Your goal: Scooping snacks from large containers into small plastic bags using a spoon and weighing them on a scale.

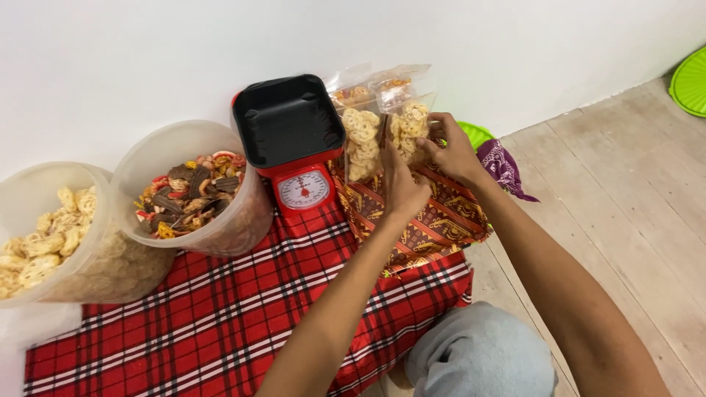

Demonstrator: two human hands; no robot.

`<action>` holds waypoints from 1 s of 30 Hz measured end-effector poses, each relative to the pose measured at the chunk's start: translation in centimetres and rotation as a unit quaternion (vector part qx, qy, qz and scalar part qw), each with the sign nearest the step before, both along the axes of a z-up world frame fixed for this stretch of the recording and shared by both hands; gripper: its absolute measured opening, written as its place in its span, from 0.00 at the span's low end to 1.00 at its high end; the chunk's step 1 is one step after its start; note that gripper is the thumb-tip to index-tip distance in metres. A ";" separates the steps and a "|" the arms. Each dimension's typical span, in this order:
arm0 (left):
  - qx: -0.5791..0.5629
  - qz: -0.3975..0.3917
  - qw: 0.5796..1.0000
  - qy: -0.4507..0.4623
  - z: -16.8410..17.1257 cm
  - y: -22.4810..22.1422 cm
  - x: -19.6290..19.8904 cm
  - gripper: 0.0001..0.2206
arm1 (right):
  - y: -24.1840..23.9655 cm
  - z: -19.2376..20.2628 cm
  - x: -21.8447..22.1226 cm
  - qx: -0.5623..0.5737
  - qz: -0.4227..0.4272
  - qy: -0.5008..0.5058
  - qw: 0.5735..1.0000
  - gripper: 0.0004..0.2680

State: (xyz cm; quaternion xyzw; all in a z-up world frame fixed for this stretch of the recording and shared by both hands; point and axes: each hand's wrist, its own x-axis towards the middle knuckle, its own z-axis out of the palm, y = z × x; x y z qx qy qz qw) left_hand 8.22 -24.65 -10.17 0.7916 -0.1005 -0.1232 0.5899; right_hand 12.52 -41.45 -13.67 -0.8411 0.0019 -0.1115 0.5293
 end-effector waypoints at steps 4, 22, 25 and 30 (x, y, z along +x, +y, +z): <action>-0.005 -0.030 1.000 0.001 -0.7 -0.1 0.1 0.46 | 0.1 0.1 0.1 -0.003 -0.001 0.001 1.000 0.21; 0.000 -0.057 0.998 0.009 -1.0 3.3 0.4 0.38 | 2.4 4.6 -2.0 -0.035 -0.027 0.080 0.996 0.28; 0.022 -0.066 0.998 0.005 -1.8 3.9 0.3 0.33 | 2.8 4.9 -2.3 -0.046 -0.034 0.092 0.994 0.26; 0.011 -0.110 0.993 -0.026 -2.7 4.9 0.4 0.24 | 4.1 7.3 -3.9 -0.072 -0.075 0.096 0.990 0.24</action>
